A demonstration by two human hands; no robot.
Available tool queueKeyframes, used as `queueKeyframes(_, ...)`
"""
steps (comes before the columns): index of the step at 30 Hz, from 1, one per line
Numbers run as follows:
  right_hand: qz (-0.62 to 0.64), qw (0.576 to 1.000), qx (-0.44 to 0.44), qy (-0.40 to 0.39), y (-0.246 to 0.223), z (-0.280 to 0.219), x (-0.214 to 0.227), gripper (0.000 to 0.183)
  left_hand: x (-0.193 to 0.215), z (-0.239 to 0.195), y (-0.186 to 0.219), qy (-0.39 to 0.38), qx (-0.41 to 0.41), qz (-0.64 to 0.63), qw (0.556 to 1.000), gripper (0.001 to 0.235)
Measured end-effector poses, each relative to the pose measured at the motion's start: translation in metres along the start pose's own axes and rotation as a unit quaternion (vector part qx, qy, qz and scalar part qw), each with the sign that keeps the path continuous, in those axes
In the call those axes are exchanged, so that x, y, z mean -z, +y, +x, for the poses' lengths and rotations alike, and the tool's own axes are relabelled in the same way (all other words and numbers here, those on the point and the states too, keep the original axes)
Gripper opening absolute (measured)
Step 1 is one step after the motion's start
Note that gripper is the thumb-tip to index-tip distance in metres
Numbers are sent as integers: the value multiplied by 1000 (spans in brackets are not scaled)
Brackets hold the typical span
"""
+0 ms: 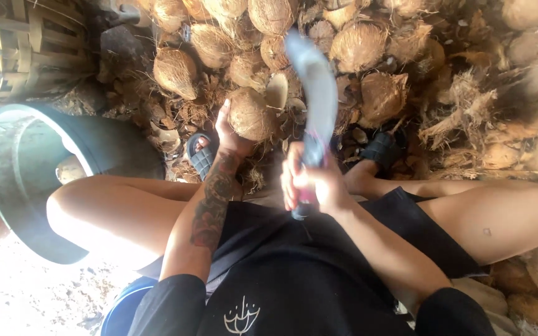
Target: The person sits cross-legged and uses a curved knife to peel the husk off coconuts. After removing the husk, the person pours the coconut water into a blue bucket and places the peeled coconut into a green bucket. The process is repeated for multiple coconuts.
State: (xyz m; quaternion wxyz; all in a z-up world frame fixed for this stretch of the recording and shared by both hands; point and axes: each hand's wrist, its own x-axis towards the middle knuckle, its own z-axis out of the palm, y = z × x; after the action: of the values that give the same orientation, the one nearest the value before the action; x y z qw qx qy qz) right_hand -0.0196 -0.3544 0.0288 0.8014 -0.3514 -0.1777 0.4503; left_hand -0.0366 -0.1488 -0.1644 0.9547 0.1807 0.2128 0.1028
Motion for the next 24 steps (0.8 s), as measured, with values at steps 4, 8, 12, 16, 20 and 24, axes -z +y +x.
queueKeyframes(4, -278, 948, 149, -35, 26, -23, 43, 12, 32, 10, 4, 13, -2, 60, 998, 78)
queueKeyframes(8, -375, 912, -138, 91, 68, -30, 81, 20, 41, 9, 7, 25, 18, 58, 998, 74)
queueKeyframes(12, -419, 776, -372, 289, 146, -51, 146, 24, 1, -15, 15, 97, 11, -79, 992, 66)
queueKeyframes(16, -458, 834, -250, 180, 14, -30, 56, 25, -61, -34, 35, 84, 10, -61, 995, 76)
queueKeyframes(20, -498, 863, -6, 80, -5, -24, 47, 15, -19, -26, 36, 83, 25, -34, 996, 82)
queueKeyframes(24, -526, 848, 52, 38, 40, -29, 78, 16, 29, -24, 22, 112, 59, 13, 992, 75)
